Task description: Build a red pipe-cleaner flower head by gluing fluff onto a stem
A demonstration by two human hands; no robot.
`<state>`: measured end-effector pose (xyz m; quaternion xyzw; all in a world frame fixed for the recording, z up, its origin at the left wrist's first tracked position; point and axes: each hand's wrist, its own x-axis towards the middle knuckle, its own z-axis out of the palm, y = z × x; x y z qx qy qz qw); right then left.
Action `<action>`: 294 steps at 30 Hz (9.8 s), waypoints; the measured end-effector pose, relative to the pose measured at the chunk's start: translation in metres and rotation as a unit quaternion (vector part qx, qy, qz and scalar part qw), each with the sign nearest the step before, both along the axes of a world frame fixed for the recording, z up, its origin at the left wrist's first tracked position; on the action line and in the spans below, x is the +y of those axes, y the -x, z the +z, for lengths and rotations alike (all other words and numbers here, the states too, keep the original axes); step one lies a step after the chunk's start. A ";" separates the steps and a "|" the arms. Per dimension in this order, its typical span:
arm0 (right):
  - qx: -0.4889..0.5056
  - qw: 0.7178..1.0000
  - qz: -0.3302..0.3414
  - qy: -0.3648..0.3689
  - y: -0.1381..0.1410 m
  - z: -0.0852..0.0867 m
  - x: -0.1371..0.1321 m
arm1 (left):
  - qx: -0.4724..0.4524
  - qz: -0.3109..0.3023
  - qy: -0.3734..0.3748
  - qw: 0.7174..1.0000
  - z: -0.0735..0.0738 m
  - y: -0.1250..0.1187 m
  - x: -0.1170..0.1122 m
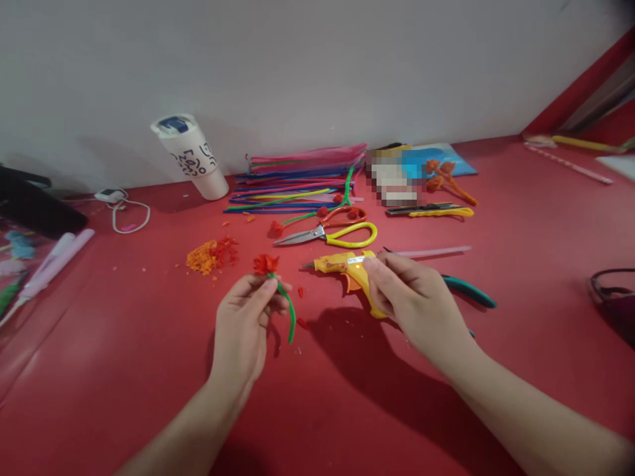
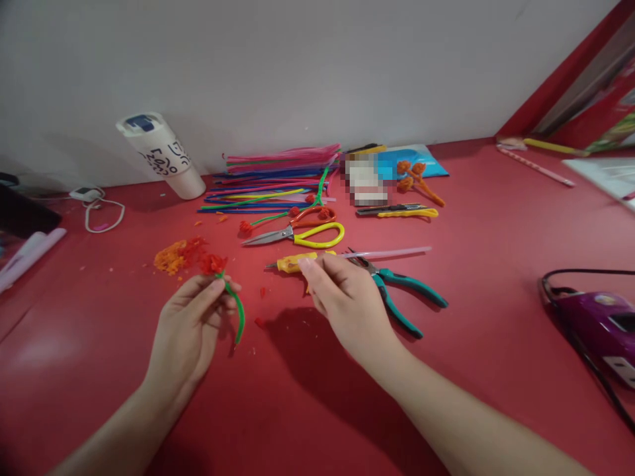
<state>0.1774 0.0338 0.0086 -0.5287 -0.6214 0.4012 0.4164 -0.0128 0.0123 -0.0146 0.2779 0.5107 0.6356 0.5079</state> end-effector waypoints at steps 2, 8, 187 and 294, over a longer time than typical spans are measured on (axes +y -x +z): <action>-0.117 0.991 -0.002 -0.064 -0.001 -0.007 0.002 | -0.019 0.008 -0.005 1.000 0.000 0.004 0.005; -0.308 0.902 0.108 -0.281 0.016 -0.027 -0.003 | -0.009 0.002 -0.015 1.000 0.004 0.004 0.003; 0.292 0.889 0.119 0.333 0.023 -0.006 -0.019 | 0.141 -0.179 0.054 0.972 0.007 -0.016 -0.020; -0.251 0.883 0.106 -0.383 0.008 -0.005 -0.020 | 0.403 -0.141 -0.133 0.895 0.001 -0.013 -0.024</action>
